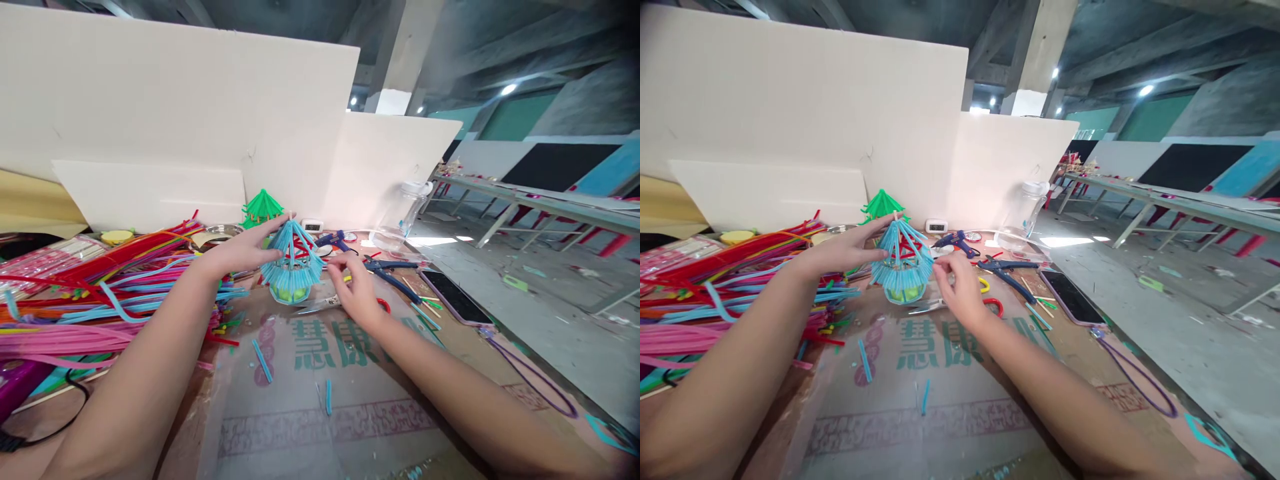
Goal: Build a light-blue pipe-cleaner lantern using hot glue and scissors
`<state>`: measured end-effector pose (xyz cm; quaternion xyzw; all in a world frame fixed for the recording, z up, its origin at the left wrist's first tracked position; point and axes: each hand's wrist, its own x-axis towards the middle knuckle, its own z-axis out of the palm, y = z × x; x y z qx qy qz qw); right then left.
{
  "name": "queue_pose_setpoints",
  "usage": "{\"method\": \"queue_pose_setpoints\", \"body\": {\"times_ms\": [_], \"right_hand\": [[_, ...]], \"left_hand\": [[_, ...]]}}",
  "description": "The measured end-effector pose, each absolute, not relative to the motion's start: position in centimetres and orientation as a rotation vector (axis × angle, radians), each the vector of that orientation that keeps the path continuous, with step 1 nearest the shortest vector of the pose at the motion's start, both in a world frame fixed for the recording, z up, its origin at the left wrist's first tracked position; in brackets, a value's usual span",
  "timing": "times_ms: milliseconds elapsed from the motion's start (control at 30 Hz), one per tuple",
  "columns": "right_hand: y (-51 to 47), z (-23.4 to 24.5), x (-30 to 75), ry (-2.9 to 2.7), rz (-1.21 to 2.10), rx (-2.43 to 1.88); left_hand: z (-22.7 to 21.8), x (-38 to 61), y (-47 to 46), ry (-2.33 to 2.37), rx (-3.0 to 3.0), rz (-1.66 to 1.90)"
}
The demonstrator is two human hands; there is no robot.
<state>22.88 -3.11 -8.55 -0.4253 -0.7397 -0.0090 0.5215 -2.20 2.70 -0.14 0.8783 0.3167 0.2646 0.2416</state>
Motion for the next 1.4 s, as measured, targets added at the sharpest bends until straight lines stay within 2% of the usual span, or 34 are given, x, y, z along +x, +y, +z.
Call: {"method": "queue_pose_setpoints", "body": {"times_ms": [133, 367, 900, 1067, 1267, 1400], "right_hand": [[-1.2, -10.0, 24.2, -1.609, 0.17, -1.133], [-0.3, -12.3, 24.1, -1.73, 0.38, -1.136], [-1.2, -11.7, 23.9, -1.815, 0.401, -1.188], [-0.2, -12.2, 24.3, -1.761, 0.39, -1.29], [0.3, -12.6, 24.4, -1.85, 0.403, -1.352], [0.2, -12.5, 24.3, -1.872, 0.388, -1.373]], "left_hand": [[-0.5, -1.8, 3.0, 0.873, 2.384, 0.777], [-0.6, -0.9, 2.7, 0.83, 2.317, 0.845], [-0.4, -1.1, 3.0, 0.827, 2.178, 0.924], [0.2, -1.5, 2.6, 1.02, 2.112, 0.966], [0.5, -2.7, 3.0, 1.128, 2.332, 0.854], [1.5, -2.9, 1.9, 1.312, 2.276, 0.942]]}}
